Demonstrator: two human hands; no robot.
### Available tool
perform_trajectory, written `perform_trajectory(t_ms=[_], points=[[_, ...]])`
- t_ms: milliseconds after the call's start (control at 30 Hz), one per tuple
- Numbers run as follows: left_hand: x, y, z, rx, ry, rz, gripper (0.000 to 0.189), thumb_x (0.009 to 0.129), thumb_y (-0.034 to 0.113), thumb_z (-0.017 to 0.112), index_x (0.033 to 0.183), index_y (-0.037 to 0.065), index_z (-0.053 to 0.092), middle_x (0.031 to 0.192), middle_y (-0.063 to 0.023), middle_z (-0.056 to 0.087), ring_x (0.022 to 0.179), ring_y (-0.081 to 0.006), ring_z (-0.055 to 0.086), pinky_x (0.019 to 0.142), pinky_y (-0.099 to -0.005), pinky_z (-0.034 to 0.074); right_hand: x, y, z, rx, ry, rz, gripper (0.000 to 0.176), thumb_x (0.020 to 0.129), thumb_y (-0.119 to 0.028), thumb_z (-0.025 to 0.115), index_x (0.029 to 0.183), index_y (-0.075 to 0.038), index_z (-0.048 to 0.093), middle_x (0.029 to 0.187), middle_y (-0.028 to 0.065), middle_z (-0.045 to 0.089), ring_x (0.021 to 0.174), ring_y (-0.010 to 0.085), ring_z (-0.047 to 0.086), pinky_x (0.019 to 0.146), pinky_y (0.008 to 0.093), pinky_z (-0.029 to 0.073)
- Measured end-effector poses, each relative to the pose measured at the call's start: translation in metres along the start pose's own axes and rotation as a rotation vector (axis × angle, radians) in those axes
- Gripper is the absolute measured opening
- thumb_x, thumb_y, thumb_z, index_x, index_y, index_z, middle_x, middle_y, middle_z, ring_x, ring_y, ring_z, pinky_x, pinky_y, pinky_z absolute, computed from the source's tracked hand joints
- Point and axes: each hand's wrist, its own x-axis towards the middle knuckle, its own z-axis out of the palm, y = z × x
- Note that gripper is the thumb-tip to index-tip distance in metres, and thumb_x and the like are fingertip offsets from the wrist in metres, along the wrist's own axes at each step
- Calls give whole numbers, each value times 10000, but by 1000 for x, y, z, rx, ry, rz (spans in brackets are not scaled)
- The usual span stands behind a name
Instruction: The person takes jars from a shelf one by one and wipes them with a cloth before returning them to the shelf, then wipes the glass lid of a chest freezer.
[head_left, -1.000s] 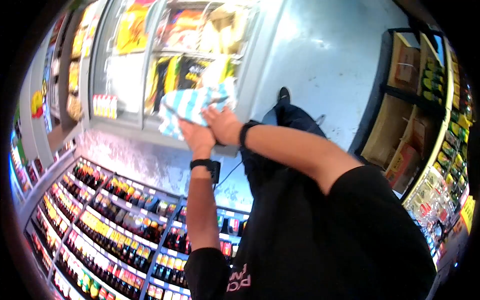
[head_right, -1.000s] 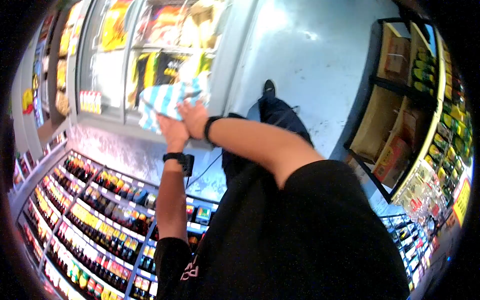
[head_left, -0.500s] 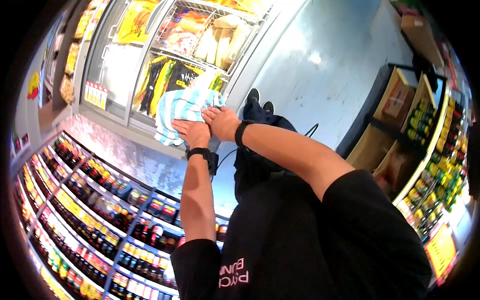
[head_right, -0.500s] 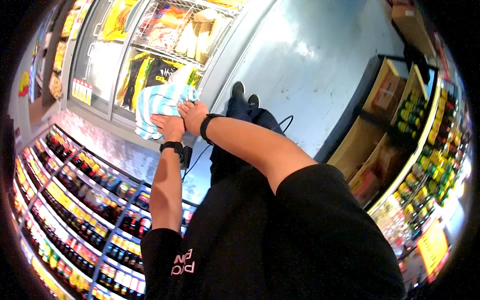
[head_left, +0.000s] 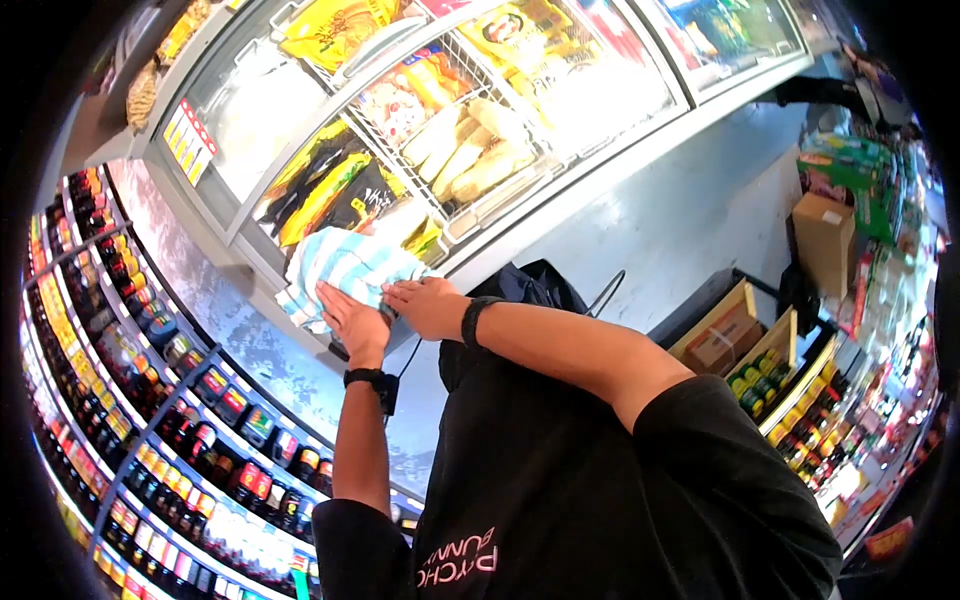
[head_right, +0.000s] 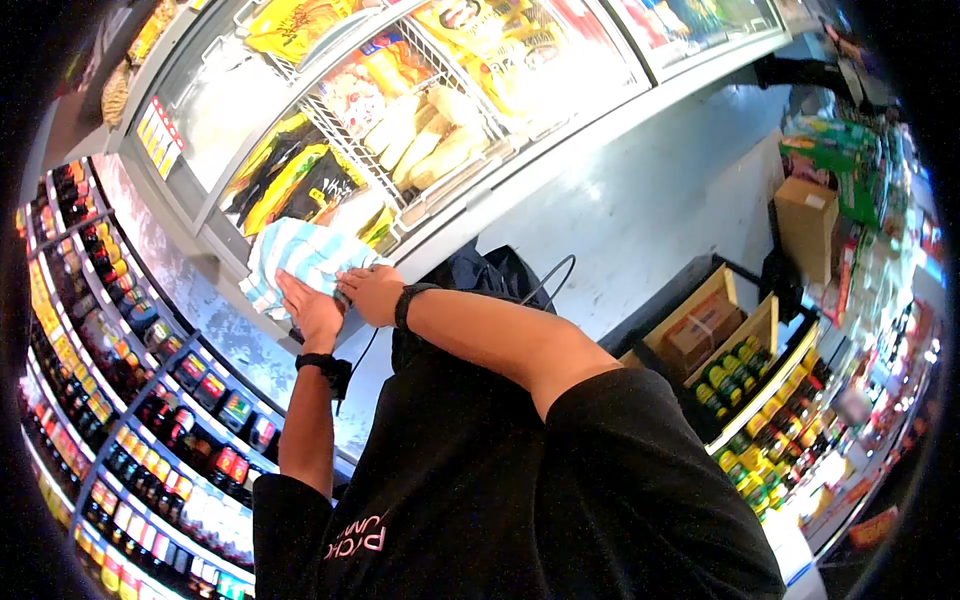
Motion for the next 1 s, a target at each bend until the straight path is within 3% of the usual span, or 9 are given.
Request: perform_trajectory(t_ms=[200, 267, 433, 567, 600, 667, 833, 967, 1000], points=[[22, 33, 15, -124, 108, 31, 879, 847, 181, 557, 1490, -221, 112, 1623, -341, 53, 1530, -462, 39, 1219, -562, 102, -18, 55, -37, -121, 27, 0, 634, 935, -235, 522, 1536, -81, 390, 1659, 38, 277, 1479, 200, 350, 1128, 426, 350], [31, 100, -12, 25, 68, 209, 774, 859, 188, 536, 1420, -268, 260, 1556, -402, 206, 1510, -497, 102, 1199, -604, 140, -42, 85, -79, -124, 4, 18, 720, 895, -247, 597, 1534, -20, 354, 1642, 102, 294, 1474, 235, 355, 1138, 462, 353], [47, 185, -7, -39, 299, 398, 753, 794, 185, 561, 1357, -277, 367, 1493, -412, 323, 1466, -519, 239, 1171, -618, 212, -88, 150, -125, -174, 73, -25, 684, 872, -196, 604, 1495, -5, 393, 1562, 135, 416, 1433, 256, 417, 1125, 466, 379], [57, 297, -21, -31, 244, 415, 680, 791, 152, 536, 1357, -213, 441, 1533, -317, 353, 1480, -429, 274, 1169, -594, 240, -159, 253, -147, -80, 141, -5, 604, 898, -176, 566, 1464, -13, 431, 1528, 145, 458, 1417, 263, 439, 1135, 442, 373], [52, 303, -27, -37, 244, 400, 646, 824, 169, 535, 1355, -190, 456, 1533, -304, 355, 1483, -418, 270, 1172, -584, 240, -168, 243, -164, -71, 101, 12, 575, 911, -175, 545, 1450, -2, 443, 1524, 159, 456, 1424, 271, 425, 1132, 438, 376], [49, 348, 3, -40, 238, 540, 629, 860, 167, 526, 1374, -183, 432, 1533, -299, 350, 1478, -426, 270, 1175, -588, 233, -203, 288, -157, -140, 197, 17, 573, 908, -166, 550, 1442, 12, 446, 1516, 158, 463, 1427, 280, 418, 1130, 438, 373], [33, 496, -12, -241, 62, 606, 629, 898, 156, 533, 1474, -53, 391, 1578, -161, 350, 1477, -297, 318, 1194, -466, 272, -300, 363, -208, -336, -23, 213, 653, 959, -326, 549, 1462, 66, 405, 1566, 224, 356, 1487, 381, 271, 1149, 515, 323], [68, 529, -20, -239, 110, 633, 637, 895, 133, 524, 1506, 14, 384, 1542, -133, 412, 1452, -254, 372, 1172, -438, 313, -307, 406, -241, -321, -46, 200, 708, 985, -390, 495, 1478, 95, 347, 1575, 230, 338, 1509, 363, 246, 1192, 511, 269], [89, 523, -37, -273, -8, 601, 649, 885, 116, 525, 1511, 18, 383, 1516, -119, 448, 1442, -253, 384, 1162, -438, 327, -290, 411, -258, -341, -47, 159, 704, 994, -381, 466, 1505, 79, 314, 1579, 231, 332, 1510, 372, 240, 1204, 514, 248]])
